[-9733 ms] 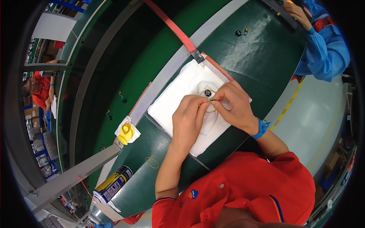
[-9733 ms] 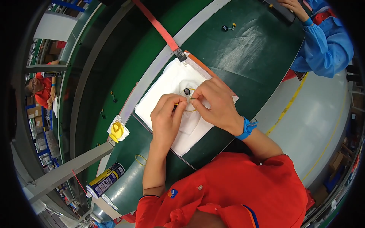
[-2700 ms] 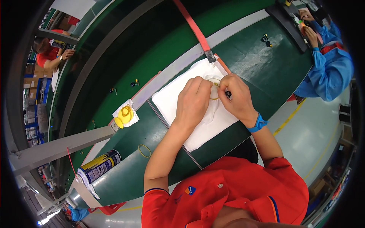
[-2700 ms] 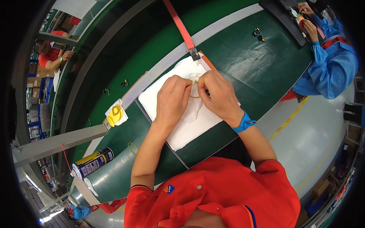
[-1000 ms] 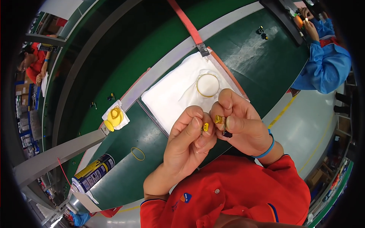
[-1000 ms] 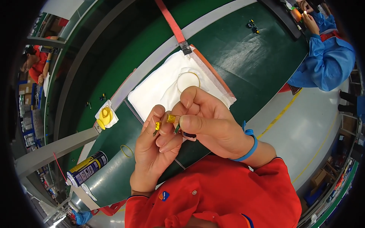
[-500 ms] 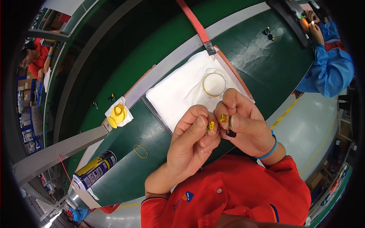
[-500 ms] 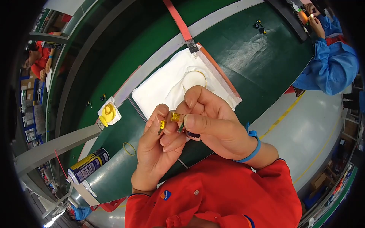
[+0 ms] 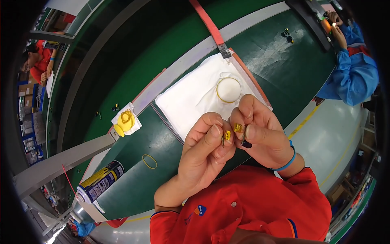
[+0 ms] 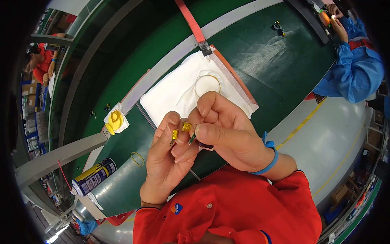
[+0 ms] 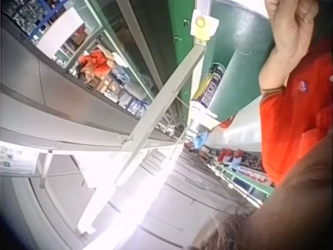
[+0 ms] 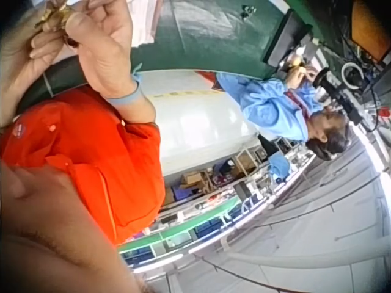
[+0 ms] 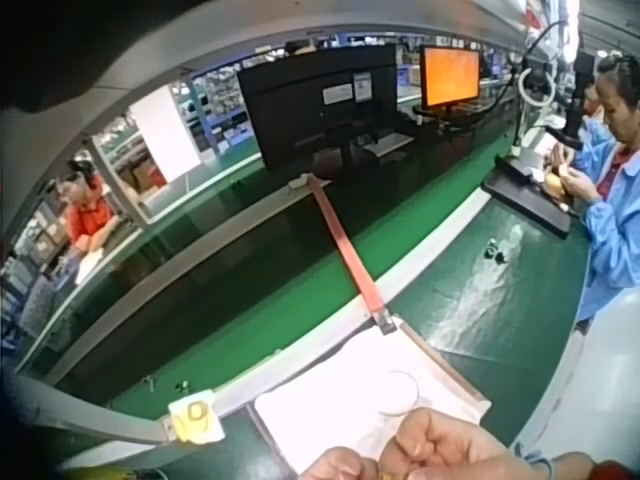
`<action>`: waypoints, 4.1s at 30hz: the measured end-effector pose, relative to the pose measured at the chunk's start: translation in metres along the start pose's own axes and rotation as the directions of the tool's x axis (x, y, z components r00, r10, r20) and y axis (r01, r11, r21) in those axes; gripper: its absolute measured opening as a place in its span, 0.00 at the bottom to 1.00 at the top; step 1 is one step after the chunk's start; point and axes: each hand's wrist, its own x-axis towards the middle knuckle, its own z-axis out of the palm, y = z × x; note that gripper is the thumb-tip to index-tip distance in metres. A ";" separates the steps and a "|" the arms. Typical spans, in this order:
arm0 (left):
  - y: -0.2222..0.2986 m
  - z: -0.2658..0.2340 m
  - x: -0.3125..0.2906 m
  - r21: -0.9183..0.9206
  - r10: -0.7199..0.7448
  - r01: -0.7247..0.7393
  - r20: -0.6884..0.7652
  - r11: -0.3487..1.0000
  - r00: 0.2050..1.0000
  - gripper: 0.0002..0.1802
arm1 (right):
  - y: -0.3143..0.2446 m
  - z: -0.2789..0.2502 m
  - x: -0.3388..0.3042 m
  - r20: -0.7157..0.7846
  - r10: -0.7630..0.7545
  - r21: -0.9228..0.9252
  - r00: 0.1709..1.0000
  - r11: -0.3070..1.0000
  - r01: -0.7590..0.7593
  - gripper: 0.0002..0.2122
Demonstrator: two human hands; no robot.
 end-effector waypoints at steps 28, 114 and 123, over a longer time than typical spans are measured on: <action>0.024 -0.056 0.100 0.381 -0.031 -0.496 0.769 -0.781 0.639 0.15 | 0.001 -0.101 0.052 0.483 -0.559 -0.875 0.674 -0.326 0.356 0.15; 0.051 -0.005 -0.031 0.121 0.091 -0.115 0.189 0.986 0.978 0.06 | 0.006 0.046 0.038 0.071 0.054 -0.257 0.996 0.966 -0.034 0.16; 0.125 -0.050 0.037 0.901 0.624 -0.357 0.136 0.245 0.770 0.03 | -0.023 0.007 0.161 0.271 -0.290 -0.826 0.918 0.420 0.377 0.06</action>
